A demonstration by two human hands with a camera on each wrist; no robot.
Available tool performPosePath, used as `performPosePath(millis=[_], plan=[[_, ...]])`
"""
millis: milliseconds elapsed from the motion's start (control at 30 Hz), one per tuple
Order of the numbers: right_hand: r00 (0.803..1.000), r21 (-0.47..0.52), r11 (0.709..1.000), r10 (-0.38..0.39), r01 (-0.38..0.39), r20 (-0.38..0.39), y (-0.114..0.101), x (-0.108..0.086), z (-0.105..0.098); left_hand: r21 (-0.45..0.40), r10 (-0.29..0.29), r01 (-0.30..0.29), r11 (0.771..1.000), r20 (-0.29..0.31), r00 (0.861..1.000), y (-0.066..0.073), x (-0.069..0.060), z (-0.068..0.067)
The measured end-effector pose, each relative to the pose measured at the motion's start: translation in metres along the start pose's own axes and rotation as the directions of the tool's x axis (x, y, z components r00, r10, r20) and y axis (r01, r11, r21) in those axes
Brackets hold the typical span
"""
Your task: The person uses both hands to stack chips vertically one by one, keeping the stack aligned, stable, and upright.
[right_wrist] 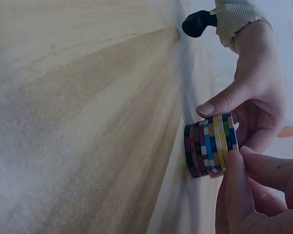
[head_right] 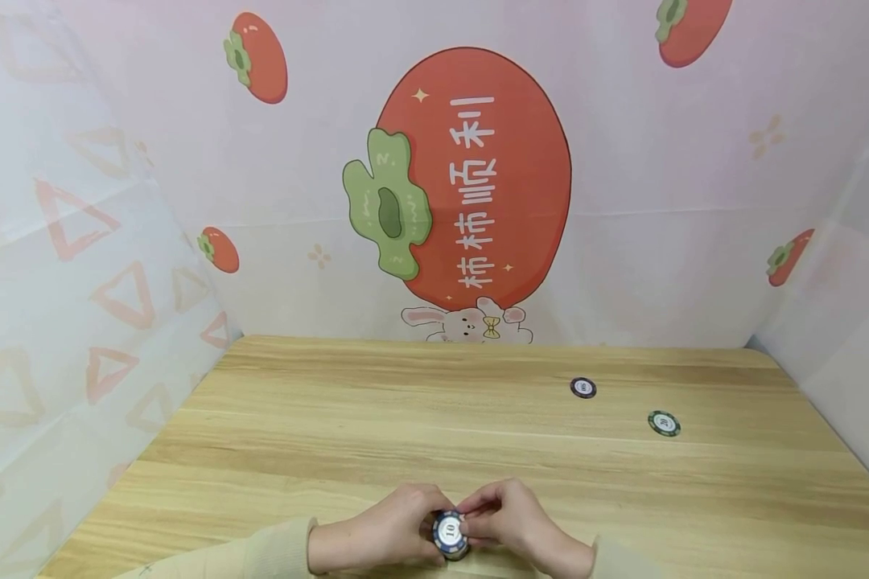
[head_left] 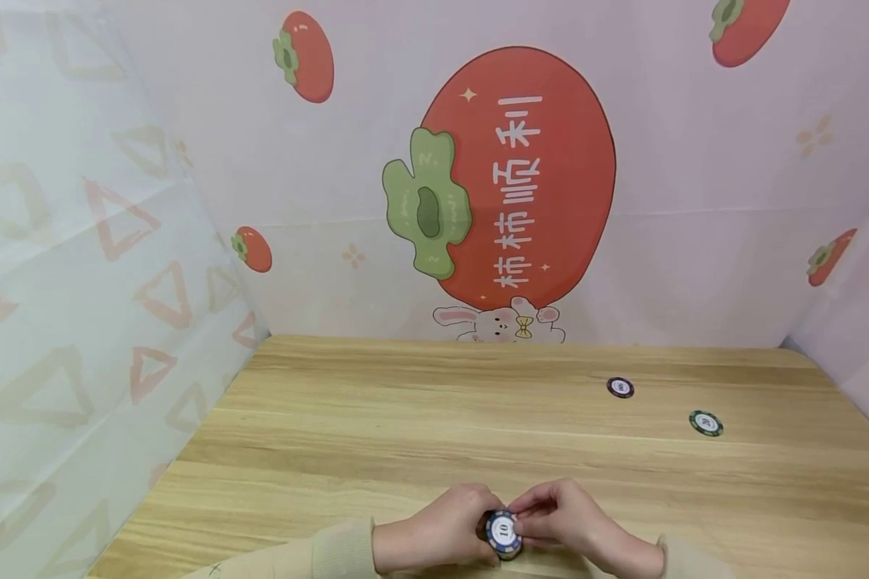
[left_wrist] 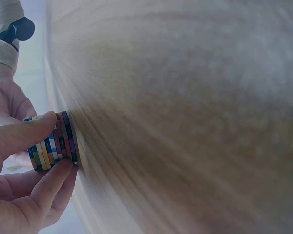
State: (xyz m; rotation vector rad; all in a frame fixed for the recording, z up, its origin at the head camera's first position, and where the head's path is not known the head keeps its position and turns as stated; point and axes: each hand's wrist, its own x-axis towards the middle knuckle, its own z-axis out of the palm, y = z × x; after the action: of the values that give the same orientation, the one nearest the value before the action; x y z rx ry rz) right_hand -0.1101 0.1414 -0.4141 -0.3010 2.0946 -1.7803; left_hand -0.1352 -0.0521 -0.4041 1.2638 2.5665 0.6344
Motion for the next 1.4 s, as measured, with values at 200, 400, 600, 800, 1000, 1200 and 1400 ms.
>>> performPosePath(millis=[200, 400, 600, 800, 1000, 1200, 1400], plan=[[0.992, -0.228, 0.966, -0.12, 0.126, 0.039, 0.001, 0.004, -0.013, 0.008, -0.013, 0.013, 1.0, -0.005, 1.0, 0.0, 0.0, 0.0], [0.965, -0.497, 0.828, -0.248, 0.257, 0.085, 0.001, 0.013, -0.032, 0.021, -0.018, 0.018, 1.0, -0.007, 1.0, 0.0, 0.001, 0.001], [0.904, -0.764, 0.537, -0.404, 0.357, 0.138, 0.005, 0.021, -0.054, 0.014, -0.026, 0.026, 1.0, 0.01, 1.0, 0.0, 0.002, 0.001], [0.901, -0.866, 0.397, -0.413, 0.305, 0.128, 0.009, 0.029, -0.076, 0.013, -0.049, 0.049, 0.999, 0.03, 0.998, 0.001, 0.003, 0.0], [0.909, -0.892, 0.383, -0.411, 0.241, 0.069, 0.014, 0.038, -0.099, 0.006, -0.052, 0.051, 0.999, 0.034, 0.998, 0.002, 0.002, 0.0], [0.927, -0.891, 0.42, -0.375, 0.174, 0.004, 0.015, 0.044, -0.118, 0.009, -0.046, 0.046, 0.999, 0.024, 0.999, 0.002, 0.001, -0.001], [0.934, -0.896, 0.42, -0.357, 0.148, -0.013, 0.015, 0.05, -0.135, 0.038, -0.024, 0.025, 0.999, -0.007, 1.0, 0.003, 0.0, 0.0]])
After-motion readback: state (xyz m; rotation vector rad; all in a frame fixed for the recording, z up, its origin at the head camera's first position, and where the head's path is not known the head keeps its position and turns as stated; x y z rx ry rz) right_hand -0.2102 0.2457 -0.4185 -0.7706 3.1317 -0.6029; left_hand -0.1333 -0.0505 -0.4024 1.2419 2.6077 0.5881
